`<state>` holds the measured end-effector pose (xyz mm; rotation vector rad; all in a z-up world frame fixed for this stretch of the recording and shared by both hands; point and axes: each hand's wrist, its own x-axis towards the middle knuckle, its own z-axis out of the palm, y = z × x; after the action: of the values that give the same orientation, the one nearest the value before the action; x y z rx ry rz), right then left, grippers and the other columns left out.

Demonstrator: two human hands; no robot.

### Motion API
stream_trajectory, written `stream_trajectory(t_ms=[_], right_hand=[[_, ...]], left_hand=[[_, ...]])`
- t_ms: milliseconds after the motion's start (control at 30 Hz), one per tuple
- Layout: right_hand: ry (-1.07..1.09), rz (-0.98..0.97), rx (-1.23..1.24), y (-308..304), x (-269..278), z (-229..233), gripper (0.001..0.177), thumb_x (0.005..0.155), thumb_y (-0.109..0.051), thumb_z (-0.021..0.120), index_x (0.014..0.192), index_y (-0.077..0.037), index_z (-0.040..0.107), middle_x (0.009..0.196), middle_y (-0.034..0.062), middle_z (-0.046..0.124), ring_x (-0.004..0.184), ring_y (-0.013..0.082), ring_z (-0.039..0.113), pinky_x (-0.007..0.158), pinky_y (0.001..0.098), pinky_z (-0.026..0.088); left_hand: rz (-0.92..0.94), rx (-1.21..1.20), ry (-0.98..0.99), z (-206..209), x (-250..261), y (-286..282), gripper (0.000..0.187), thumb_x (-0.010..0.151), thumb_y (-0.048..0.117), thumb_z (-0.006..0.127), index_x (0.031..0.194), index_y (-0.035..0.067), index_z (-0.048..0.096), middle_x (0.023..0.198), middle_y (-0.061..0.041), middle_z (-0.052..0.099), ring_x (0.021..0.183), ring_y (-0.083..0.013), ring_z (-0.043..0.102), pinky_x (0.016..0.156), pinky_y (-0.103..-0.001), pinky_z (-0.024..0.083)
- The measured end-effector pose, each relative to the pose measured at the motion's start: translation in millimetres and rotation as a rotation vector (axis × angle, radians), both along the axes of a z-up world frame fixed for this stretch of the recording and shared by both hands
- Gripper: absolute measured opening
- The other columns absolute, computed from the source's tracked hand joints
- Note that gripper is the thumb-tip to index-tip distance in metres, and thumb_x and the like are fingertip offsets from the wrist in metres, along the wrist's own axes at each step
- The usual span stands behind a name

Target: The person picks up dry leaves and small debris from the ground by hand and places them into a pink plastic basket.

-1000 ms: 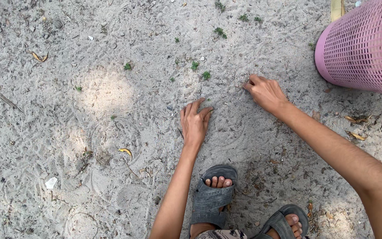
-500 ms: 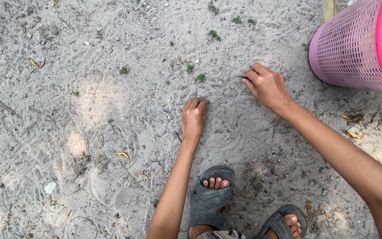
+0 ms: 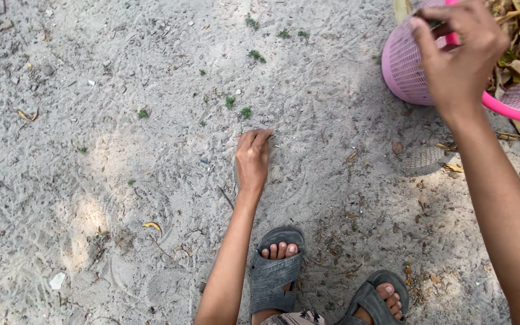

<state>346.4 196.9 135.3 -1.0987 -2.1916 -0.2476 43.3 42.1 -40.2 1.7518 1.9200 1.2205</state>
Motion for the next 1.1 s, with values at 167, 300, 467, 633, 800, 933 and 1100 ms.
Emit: stream_trajectory(t_ms=[167, 300, 467, 633, 800, 933, 1100], right_hand=[[-0.016, -0.201, -0.07, -2.3, 78.1, 15.8, 0.017, 0.099, 0.0, 0.073, 0.115, 0.0, 0.075, 0.112, 0.0114, 0.075, 0.093, 0.019, 0.077, 0.081, 0.0321, 0.059], [-0.075, -0.265, -0.115, -15.6, 117.9, 22.9, 0.025, 0.091, 0.005, 0.073, 0.116, 0.003, 0.073, 0.119, 0.0151, 0.074, 0.093, 0.0185, 0.075, 0.084, 0.0314, 0.059], [-0.013, -0.326, -0.067, -22.7, 139.4, 20.8, 0.021, 0.097, 0.008, 0.068, 0.114, 0.0, 0.078, 0.108, 0.0137, 0.072, 0.086, 0.0146, 0.072, 0.082, 0.0285, 0.057], [0.141, -0.348, -0.06, -34.7, 124.1, 23.1, 0.006, 0.106, 0.005, 0.067, 0.109, 0.004, 0.072, 0.099, 0.009, 0.066, 0.082, 0.0127, 0.063, 0.073, 0.0266, 0.048], [-0.026, -0.329, 0.068, -43.9, 45.7, 24.0, 0.035, 0.113, -0.006, 0.085, 0.086, 0.003, 0.065, 0.08, 0.0082, 0.054, 0.065, 0.0192, 0.05, 0.06, 0.0354, 0.035], [0.012, -0.137, -0.147, -48.4, -30.9, -1.9, 0.031, 0.112, -0.013, 0.073, 0.085, -0.001, 0.063, 0.082, 0.0057, 0.059, 0.065, 0.0123, 0.054, 0.056, 0.029, 0.039], [-0.1, 0.103, -0.296, -45.5, -111.4, -46.4, 0.02, 0.105, -0.018, 0.075, 0.091, -0.003, 0.072, 0.078, 0.0052, 0.064, 0.052, 0.0113, 0.05, 0.042, 0.026, 0.037]], left_hand=[[-0.186, 0.234, -0.157, 64.4, 87.5, 37.3, 0.023, 0.091, 0.001, 0.075, 0.111, 0.014, 0.076, 0.106, -0.01, 0.076, 0.1, -0.023, 0.073, 0.088, -0.031, 0.064], [-0.41, 0.42, -0.259, 119.4, 170.2, 78.2, 0.036, 0.09, -0.006, 0.07, 0.12, 0.012, 0.072, 0.111, -0.006, 0.074, 0.107, -0.0214, 0.071, 0.095, -0.033, 0.06], [-0.451, 0.346, -0.018, 158.2, 242.4, 133.4, 0.057, 0.092, -0.006, 0.068, 0.142, 0.02, 0.06, 0.135, 0.0, 0.063, 0.134, -0.0205, 0.058, 0.113, -0.047, 0.045], [-0.342, 0.165, 0.213, 176.3, 241.8, 128.6, 0.089, 0.075, -0.014, 0.062, 0.151, 0.027, 0.04, 0.162, -0.005, 0.039, 0.156, -0.0293, 0.031, 0.131, -0.073, 0.018], [-0.21, 0.352, -0.15, 120.4, 171.5, 112.2, 0.041, 0.103, 0.009, 0.072, 0.142, 0.015, 0.059, 0.143, -0.008, 0.062, 0.135, -0.0236, 0.056, 0.126, -0.046, 0.039], [0.021, 0.144, 0.046, 63.1, 67.5, 81.9, 0.018, 0.088, 0.032, 0.08, 0.091, 0.015, 0.077, 0.083, -0.002, 0.076, 0.088, -0.0178, 0.067, 0.099, -0.044, 0.042], [0.158, -0.066, 0.193, 13.6, -30.1, 42.0, 0.023, 0.09, 0.03, 0.079, 0.107, 0.014, 0.079, 0.1, -0.005, 0.074, 0.097, -0.0241, 0.066, 0.094, -0.045, 0.041]])
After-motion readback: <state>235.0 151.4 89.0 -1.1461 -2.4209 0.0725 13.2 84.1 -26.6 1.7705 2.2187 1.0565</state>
